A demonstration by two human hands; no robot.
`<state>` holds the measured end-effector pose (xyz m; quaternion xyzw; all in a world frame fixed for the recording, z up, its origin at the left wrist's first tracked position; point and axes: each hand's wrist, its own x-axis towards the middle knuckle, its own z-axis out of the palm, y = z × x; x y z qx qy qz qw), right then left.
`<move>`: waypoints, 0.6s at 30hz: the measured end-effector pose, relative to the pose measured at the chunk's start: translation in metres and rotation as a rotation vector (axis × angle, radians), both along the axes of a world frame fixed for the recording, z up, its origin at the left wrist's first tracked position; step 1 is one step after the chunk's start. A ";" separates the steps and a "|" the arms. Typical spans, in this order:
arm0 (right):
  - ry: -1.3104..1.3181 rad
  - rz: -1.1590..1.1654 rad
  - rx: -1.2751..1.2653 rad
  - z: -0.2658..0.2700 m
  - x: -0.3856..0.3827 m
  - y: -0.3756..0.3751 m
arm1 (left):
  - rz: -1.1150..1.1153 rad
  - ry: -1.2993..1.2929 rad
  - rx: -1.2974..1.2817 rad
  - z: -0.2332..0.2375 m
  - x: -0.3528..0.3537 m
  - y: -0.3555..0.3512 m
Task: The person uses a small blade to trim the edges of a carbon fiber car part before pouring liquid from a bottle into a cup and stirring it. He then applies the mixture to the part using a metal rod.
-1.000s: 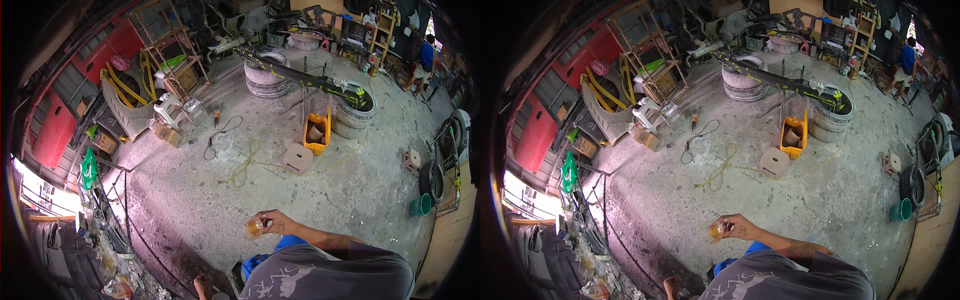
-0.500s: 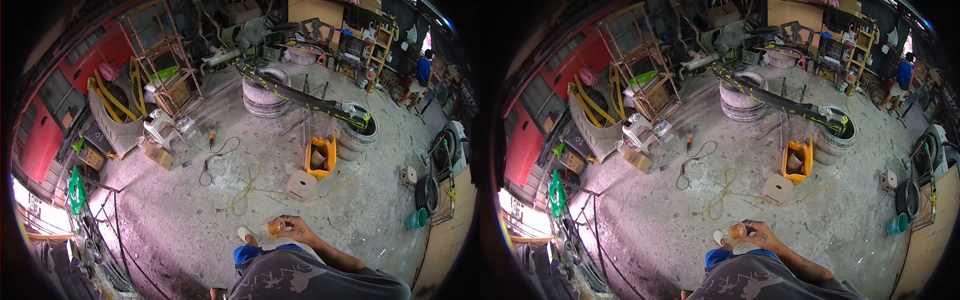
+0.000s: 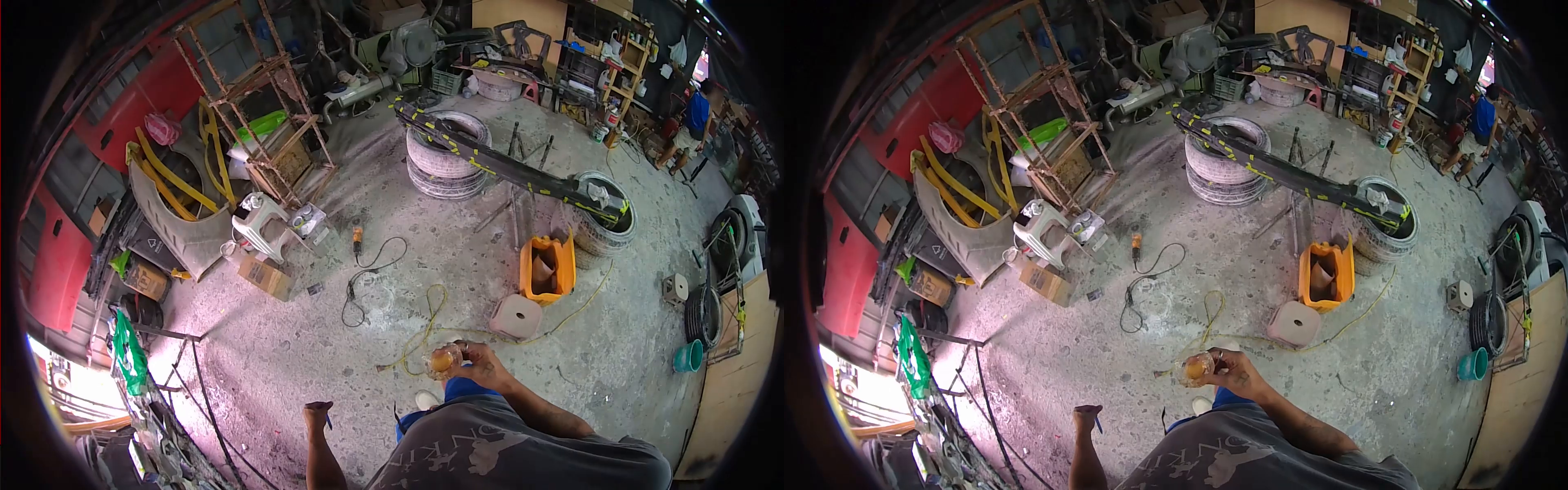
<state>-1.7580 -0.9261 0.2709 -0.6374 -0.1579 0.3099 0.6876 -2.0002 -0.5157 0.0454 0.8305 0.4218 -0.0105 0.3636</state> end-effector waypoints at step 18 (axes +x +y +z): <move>-0.193 -0.012 0.056 -0.005 0.285 0.079 | 0.048 0.602 -0.381 -0.017 0.133 -0.024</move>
